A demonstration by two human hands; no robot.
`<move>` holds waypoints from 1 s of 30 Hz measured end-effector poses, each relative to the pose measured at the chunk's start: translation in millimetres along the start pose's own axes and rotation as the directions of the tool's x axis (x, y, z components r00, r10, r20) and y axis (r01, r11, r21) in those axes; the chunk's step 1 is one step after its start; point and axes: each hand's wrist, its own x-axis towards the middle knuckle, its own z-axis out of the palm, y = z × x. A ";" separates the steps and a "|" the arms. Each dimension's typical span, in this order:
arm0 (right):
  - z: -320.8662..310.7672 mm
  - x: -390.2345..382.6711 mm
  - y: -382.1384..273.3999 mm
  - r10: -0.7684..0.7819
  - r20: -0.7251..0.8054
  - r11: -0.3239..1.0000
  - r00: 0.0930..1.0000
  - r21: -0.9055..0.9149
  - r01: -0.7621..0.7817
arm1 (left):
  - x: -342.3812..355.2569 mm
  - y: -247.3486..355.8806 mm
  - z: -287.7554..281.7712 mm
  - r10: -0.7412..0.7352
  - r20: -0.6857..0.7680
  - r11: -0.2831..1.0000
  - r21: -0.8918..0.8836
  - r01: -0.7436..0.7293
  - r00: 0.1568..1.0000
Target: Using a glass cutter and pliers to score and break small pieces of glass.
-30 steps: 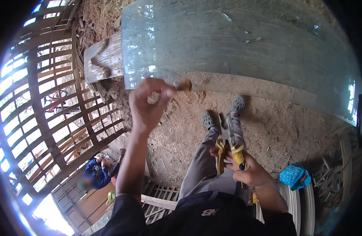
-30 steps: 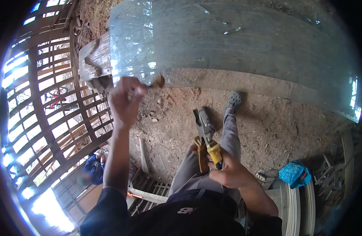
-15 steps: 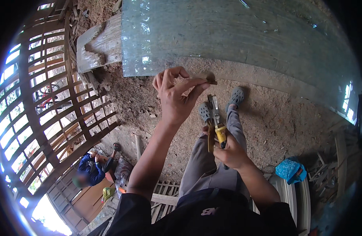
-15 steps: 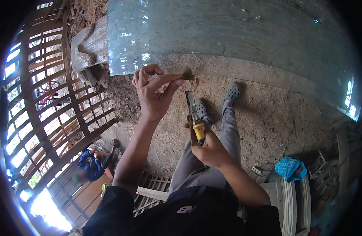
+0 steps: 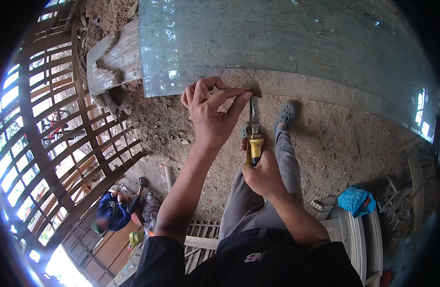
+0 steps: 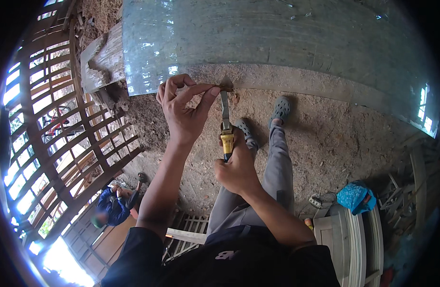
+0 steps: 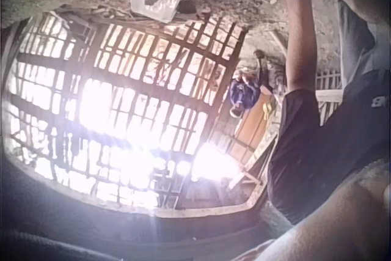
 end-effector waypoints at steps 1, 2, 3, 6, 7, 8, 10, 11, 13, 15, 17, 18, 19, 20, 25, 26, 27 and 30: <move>2.4 -0.2 0.1 -0.001 -0.023 1.000 1.000 0.022 0.002 | 0.2 -0.3 -0.4 0.000 0.000 1.000 -0.002 0.000 1.000; 4.7 -0.2 0.5 -0.002 -0.024 1.000 1.000 0.020 0.003 | 0.4 -0.4 -1.0 -0.001 0.005 1.000 0.004 0.001 1.000; 7.3 0.1 1.1 0.027 -0.031 0.998 0.999 0.056 -0.025 | 0.7 -0.4 -1.5 -0.002 0.009 1.000 0.003 0.002 1.000; 12.3 0.7 3.7 0.041 -0.050 0.995 0.998 0.088 -0.037 | 2.0 0.3 -3.9 0.008 0.005 1.000 0.017 -0.008 1.000; 13.6 1.0 4.7 0.023 -0.057 0.996 0.998 0.084 -0.019 | 2.7 0.4 -4.6 0.007 0.003 1.000 0.018 -0.007 1.000; 14.7 1.3 5.8 0.025 -0.061 0.996 0.998 0.084 -0.020 | 3.5 0.6 -4.9 0.015 0.002 1.000 0.026 -0.015 1.000; 16.4 1.9 8.1 -0.012 -0.092 1.000 0.996 0.015 0.014 | 5.0 0.7 -5.7 0.020 0.000 0.999 0.036 -0.020 1.000; 16.7 2.4 9.2 0.005 -0.098 1.000 0.995 0.016 -0.003 | 5.9 0.6 -5.8 0.022 0.001 0.999 0.023 -0.022 1.000; 17.0 3.9 10.9 -0.007 -0.086 0.998 0.996 -0.063 0.002 | 6.5 0.7 -6.6 0.023 0.004 1.000 0.010 -0.023 1.000; 20.7 5.6 11.6 0.020 -0.107 0.997 0.994 -0.068 -0.028 | 6.7 1.1 -6.9 0.020 0.014 1.000 0.006 -0.020 1.000; 23.7 6.4 10.9 0.046 -0.129 0.996 0.991 -0.073 -0.056 | 7.7 0.9 -6.7 0.025 0.009 1.000 0.001 -0.025 1.000; 24.2 6.0 10.2 0.030 -0.143 0.995 0.989 -0.086 -0.042 | 8.1 1.0 -6.5 0.031 0.004 1.000 -0.003 -0.031 1.000; 24.8 6.5 9.8 0.012 -0.156 0.995 0.988 -0.098 -0.028 | 8.5 0.9 -6.3 0.032 0.003 0.999 -0.005 -0.032 0.999; 25.3 8.3 9.9 0.011 -0.157 0.995 0.988 -0.100 -0.026 | 8.8 0.9 -6.1 0.026 0.006 1.000 -0.010 -0.026 1.000; 32.0 13.2 15.9 -0.056 -0.185 0.996 0.981 -0.074 0.043 | 9.6 0.8 -6.2 0.027 0.005 0.999 -0.024 -0.027 1.000; 32.5 12.9 17.3 -0.056 -0.185 0.996 0.981 -0.073 0.043 | 9.7 0.9 -6.3 0.031 0.002 0.999 -0.025 -0.031 1.000; 32.8 12.5 18.5 -0.051 -0.186 0.998 0.981 -0.056 0.041 | 9.7 1.1 -6.5 0.034 0.001 0.999 -0.025 -0.034 0.999; 30.6 11.1 19.3 -0.049 -0.181 0.997 0.982 -0.066 0.037 | 9.9 2.0 -7.5 0.067 -0.007 0.998 0.014 -0.066 0.998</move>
